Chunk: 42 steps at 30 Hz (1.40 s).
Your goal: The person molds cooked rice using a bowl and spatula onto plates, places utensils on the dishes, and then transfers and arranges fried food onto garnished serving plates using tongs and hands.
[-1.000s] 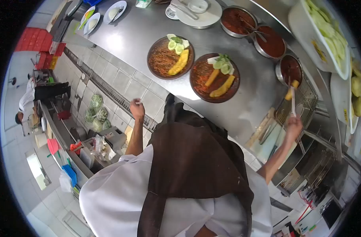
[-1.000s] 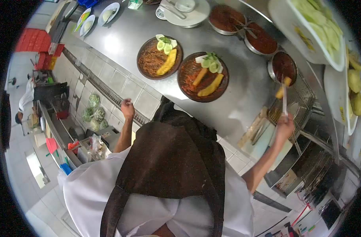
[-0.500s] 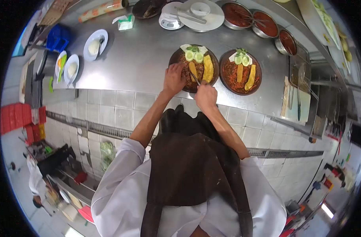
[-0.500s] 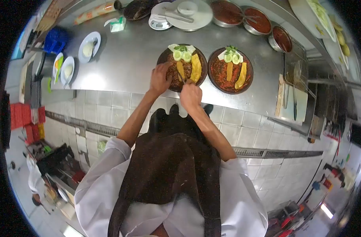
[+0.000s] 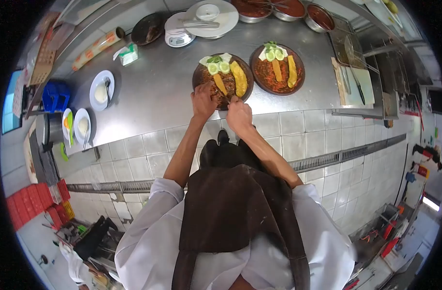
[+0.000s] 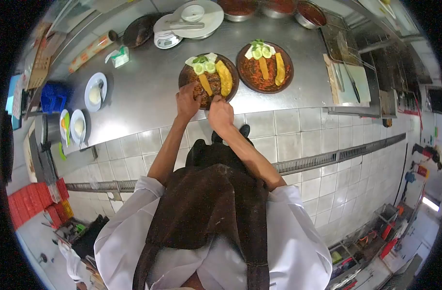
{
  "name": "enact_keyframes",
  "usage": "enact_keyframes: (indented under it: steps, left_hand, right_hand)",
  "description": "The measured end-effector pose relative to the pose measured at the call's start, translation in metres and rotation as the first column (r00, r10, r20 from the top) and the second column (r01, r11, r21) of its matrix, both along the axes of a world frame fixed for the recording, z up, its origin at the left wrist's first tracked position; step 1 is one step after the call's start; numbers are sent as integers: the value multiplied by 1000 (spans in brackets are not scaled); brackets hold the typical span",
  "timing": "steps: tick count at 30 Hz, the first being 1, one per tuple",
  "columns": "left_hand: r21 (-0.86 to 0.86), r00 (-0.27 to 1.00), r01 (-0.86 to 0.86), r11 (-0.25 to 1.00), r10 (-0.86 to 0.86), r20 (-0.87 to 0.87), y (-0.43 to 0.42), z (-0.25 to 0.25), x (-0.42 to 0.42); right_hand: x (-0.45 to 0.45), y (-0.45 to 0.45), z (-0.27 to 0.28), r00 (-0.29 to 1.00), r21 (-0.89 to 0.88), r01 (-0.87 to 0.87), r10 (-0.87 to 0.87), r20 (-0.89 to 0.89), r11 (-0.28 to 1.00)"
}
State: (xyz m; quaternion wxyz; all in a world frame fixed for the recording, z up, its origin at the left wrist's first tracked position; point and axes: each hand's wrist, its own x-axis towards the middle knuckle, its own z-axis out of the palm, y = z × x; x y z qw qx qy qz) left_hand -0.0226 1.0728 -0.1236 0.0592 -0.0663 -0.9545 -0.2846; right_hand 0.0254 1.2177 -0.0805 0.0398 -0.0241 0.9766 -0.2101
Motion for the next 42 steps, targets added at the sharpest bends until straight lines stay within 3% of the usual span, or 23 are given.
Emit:
enact_keyframes:
  steps: [4, 5, 8, 9, 10, 11, 12, 15, 16, 17, 20, 21, 22, 27, 29, 30, 32, 33, 35, 36, 37, 39, 42]
  left_hand:
    - [204, 991, 32, 978, -4, -137, 0, -3, -8]
    - [249, 994, 18, 968, 10, -110, 1, 3, -6]
    - [466, 998, 9, 885, 21, -61, 11, 28, 4]
    - [626, 998, -23, 780, 54, -30, 26, 44, 12]
    - [610, 999, -32, 792, 38, 4, 34, 52, 15]
    - [775, 990, -136, 617, 62, 124, 54, 67, 24]
    - [724, 991, -134, 676, 88, 102, 70, 67, 27]
    - [628, 997, 29, 778, 19, -71, 134, 61, 20]
    - [594, 997, 58, 802, -12, -81, 169, 66, 15]
    - [557, 995, 82, 827, -39, -90, 205, 70, 13]
    - [724, 984, 174, 667, -137, -111, 319, 55, -11]
    - [802, 983, 184, 568, -128, -134, 359, 48, -19]
    - [714, 986, 158, 682, -142, -83, 395, 55, -24]
    - [774, 975, 109, 624, -220, 39, 572, 81, -43]
    - [772, 822, 86, 630, -482, 302, 655, 108, -34]
    - [762, 825, 68, 644, -465, 320, 684, 108, -33]
    - [702, 741, 176, 690, -563, 367, 729, 102, -33]
    - [693, 748, 161, 703, -545, 379, 747, 99, -34]
    - [803, 692, -233, 549, -486, 533, 772, 91, -36]
    - [827, 702, -276, 489, -486, 521, 779, 79, -38]
    - [849, 718, -318, 421, -478, 506, 784, 64, -41]
    - [794, 794, -353, 495, -291, 534, 790, 43, -48]
    - [701, 680, -611, 368, -209, 702, 758, 23, -56]
  right_hand:
    - [6, 10, -16, 997, 17, -56, 57, -49, 998]
    - [11, 18, -10, 991, -78, -1, -10, -134, 997]
    - [20, 66, 44, 997, -184, 78, -73, 35, 980]
    - [25, 90, 44, 993, -292, 93, -110, -43, 952]
    - [29, 115, 41, 982, -355, 124, -167, -92, 927]
    - [33, 144, 37, 965, -421, 144, -221, -140, 896]
    - [35, 174, 32, 949, -411, 183, -270, -165, 893]
    - [38, 270, 7, 774, -863, 323, -633, 5, 388]
    - [37, 304, 15, 679, -846, 435, -729, 84, 308]
    - [32, 343, -5, 600, -903, 374, -798, 60, 213]
    - [21, 475, -34, 412, -960, 278, -897, 159, -42]
    - [19, 521, -33, 414, -966, 246, -892, 184, -86]
    - [19, 562, -31, 426, -968, 234, -886, 183, -87]
    - [-4, 720, -7, 582, -963, 212, -771, 260, -164]
    - [-17, 745, 13, 800, -937, 218, -499, 332, -274]
    - [-22, 756, 16, 803, -929, 233, -482, 350, -287]
    - [-33, 769, 19, 887, -960, 279, -377, 268, -26]
    - [-39, 773, 16, 892, -958, 284, -358, 278, -36]
    - [-48, 776, 14, 902, -747, 183, -411, -130, 639]
    - [-51, 770, 19, 932, -769, 317, -333, 144, 555]
    - [-55, 762, 17, 945, -688, 266, -322, 49, 676]
    - [-61, 753, 11, 992, -671, 43, -110, -57, 740]
    - [-71, 778, 35, 992, -720, 11, 84, 96, 694]
